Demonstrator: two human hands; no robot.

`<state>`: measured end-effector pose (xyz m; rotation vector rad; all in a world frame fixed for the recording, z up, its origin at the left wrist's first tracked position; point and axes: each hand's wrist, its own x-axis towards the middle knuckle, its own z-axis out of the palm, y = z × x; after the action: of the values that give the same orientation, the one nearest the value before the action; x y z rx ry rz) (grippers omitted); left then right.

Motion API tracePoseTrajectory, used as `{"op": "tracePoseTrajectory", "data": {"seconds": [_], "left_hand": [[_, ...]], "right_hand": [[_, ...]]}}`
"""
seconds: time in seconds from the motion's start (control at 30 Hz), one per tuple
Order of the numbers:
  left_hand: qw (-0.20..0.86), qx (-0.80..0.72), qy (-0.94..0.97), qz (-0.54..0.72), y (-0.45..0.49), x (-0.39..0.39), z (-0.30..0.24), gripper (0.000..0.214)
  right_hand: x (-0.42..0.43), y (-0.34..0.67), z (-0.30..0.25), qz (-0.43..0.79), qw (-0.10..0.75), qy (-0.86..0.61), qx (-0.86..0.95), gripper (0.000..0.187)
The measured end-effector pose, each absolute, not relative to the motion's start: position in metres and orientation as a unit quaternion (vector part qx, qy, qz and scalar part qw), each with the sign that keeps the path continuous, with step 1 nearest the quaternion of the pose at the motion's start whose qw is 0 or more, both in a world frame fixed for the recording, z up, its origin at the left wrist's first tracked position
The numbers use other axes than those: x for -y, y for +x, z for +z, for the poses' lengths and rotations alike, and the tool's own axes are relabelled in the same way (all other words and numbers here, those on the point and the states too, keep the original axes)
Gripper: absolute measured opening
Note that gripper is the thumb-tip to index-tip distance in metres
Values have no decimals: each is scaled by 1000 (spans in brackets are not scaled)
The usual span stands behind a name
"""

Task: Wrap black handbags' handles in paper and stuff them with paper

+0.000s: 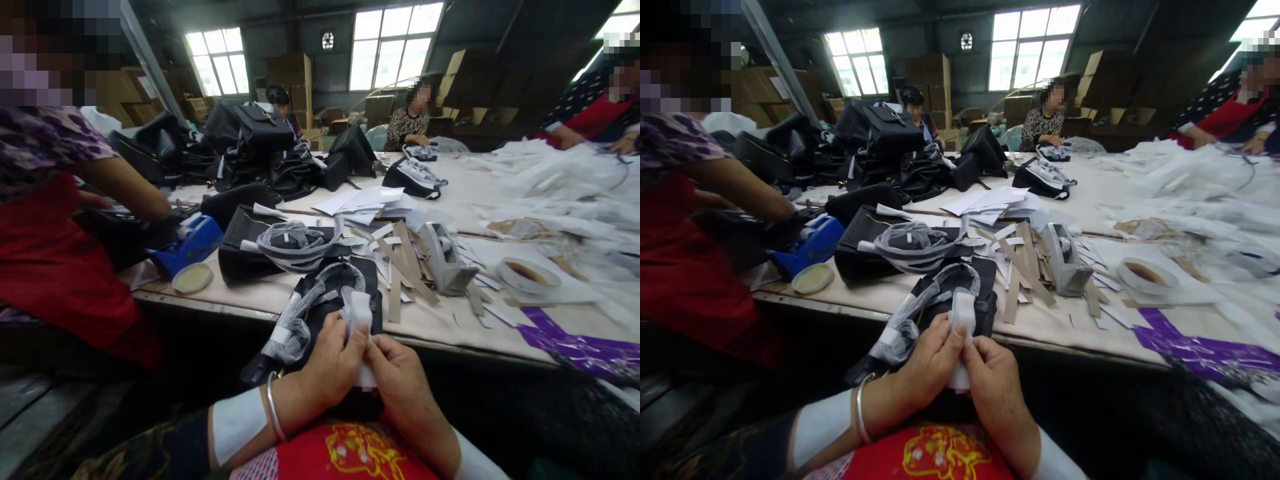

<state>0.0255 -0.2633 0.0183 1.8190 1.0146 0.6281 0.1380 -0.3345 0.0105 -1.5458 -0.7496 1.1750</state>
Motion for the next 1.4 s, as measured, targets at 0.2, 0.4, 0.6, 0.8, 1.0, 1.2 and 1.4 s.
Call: {"op": "tracePoseTrajectory", "data": {"seconds": [0.2, 0.4, 0.6, 0.8, 1.0, 1.2, 1.4], "left_hand": [[453, -373, 781, 215, 16, 265, 14, 47], [470, -324, 790, 223, 7, 260, 11, 41], [460, -325, 796, 222, 3, 257, 9, 36], [464, -309, 791, 253, 1, 253, 10, 33], [472, -312, 784, 254, 1, 248, 5, 36], [481, -311, 785, 237, 1, 247, 5, 40], [466, -307, 797, 229, 1, 243, -2, 44]], "right_hand": [[337, 134, 9, 474, 493, -658, 315, 60], [335, 132, 4, 491, 501, -644, 307, 55], [335, 141, 6, 499, 421, -640, 406, 55], [326, 179, 5, 325, 358, -707, 515, 53], [293, 237, -24, 60, 294, -795, 527, 26], [231, 277, -19, -6, 276, -794, 542, 23], [156, 309, -24, 16, 270, -809, 521, 16]]}}
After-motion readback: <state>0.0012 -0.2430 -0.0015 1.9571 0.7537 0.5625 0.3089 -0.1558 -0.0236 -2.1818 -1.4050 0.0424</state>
